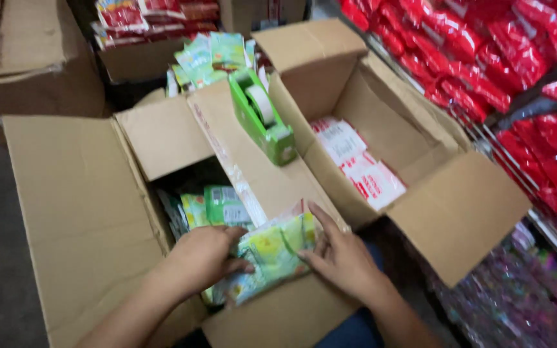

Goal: Packing individual packets of sugar and powdered drinks into cardboard boxes.

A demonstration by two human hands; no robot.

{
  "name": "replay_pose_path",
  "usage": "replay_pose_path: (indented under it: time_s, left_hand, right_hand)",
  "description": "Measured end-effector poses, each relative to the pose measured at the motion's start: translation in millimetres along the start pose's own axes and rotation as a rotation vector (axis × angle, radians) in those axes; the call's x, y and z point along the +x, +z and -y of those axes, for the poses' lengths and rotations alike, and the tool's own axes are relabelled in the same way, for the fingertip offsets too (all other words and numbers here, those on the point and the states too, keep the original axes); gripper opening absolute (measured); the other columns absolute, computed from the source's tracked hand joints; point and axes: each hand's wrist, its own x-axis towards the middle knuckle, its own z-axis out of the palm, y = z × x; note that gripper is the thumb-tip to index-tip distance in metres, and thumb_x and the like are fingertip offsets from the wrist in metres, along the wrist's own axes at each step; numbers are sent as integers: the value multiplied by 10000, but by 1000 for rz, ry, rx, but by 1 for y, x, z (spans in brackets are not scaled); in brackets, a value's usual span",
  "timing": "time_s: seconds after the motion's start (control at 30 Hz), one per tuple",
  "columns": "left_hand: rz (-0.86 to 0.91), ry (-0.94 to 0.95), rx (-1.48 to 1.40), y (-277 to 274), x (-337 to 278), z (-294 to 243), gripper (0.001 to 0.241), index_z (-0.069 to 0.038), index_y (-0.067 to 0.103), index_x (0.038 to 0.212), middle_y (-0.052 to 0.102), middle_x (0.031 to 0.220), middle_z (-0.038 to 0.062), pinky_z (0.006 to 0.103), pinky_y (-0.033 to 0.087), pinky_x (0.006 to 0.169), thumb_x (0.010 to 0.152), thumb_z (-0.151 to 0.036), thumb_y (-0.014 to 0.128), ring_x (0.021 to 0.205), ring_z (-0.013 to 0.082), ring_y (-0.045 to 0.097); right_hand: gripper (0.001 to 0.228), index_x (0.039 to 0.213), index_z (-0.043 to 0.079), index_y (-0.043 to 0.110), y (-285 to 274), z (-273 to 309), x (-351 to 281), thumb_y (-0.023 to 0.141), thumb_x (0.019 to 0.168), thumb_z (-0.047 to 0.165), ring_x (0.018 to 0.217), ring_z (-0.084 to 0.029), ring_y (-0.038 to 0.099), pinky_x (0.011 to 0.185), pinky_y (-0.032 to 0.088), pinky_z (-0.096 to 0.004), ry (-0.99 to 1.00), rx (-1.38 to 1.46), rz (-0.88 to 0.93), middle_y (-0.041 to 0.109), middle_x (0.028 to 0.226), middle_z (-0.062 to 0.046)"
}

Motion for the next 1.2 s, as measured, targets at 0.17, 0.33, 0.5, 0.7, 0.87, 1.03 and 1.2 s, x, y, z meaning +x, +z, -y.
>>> replay_pose_path:
  time_s: [0.17, 0.33, 0.5, 0.7, 0.87, 1.03, 1.2]
  left_hand:
    - [132, -213, 64, -97, 32, 8, 553, -139, 746, 1133, 767, 928, 151, 444, 590, 808, 775, -561, 748, 837, 325, 747]
    - [-228, -434, 93, -201, 94, 61, 522, -61, 777, 1043, 765, 911, 188, 475, 587, 762, 807, -527, 775, 799, 343, 745]
    - [-843, -311, 191, -217, 200, 214, 541, 37, 651, 1244, 710, 1016, 277, 491, 540, 722, 1036, -444, 787, 879, 425, 669]
    - [144, -793, -210, -84, 211, 258, 298, -53, 778, 1133, 789, 1014, 166, 484, 600, 823, 950, -276, 704, 945, 322, 765]
    - [256, -728, 44, 141, 158, 249, 346, -55, 764, 1176, 710, 1174, 207, 508, 581, 869, 902, -265, 735, 1051, 373, 706]
    - [40, -911, 92, 232, 154, 290, 576, -24, 658, 1267, 614, 1307, 235, 557, 546, 875, 834, -390, 757, 1140, 425, 627]
    - [-121, -1292, -363, 197, 146, 280, 634, -7, 692, 1236, 661, 1309, 220, 446, 533, 984, 844, -495, 796, 1180, 358, 645]
  right_hand:
    - [866, 1568, 153, 341, 51, -51, 0, 814, 844, 191, 549, -117, 542, 518, 474, -285, 61, 410, 31, 612, 653, -21]
    - [819, 1547, 161, 441, 67, -61, 4, 820, 822, 196, 547, -119, 574, 543, 505, -291, 60, 348, 88, 617, 629, -22]
    - [773, 1522, 182, 518, 72, -56, 7, 835, 819, 235, 530, -116, 593, 544, 515, -286, 147, 308, 59, 607, 608, -24]
    - [730, 1482, 157, 568, 78, -60, -1, 836, 804, 200, 506, -104, 568, 501, 499, -281, 139, 377, -13, 616, 598, -18]
    - [542, 1325, 131, 674, 77, -54, 3, 827, 808, 186, 479, -103, 538, 464, 467, -285, 112, 390, -125, 589, 592, -26]
    - [431, 1235, 133, 720, 82, -57, 4, 814, 819, 198, 455, -96, 585, 467, 469, -279, 14, 264, -235, 617, 558, -18]
    - [339, 1169, 138, 757, 86, -48, -2, 798, 837, 193, 424, -139, 558, 445, 450, -305, 85, 290, -277, 607, 543, -41]
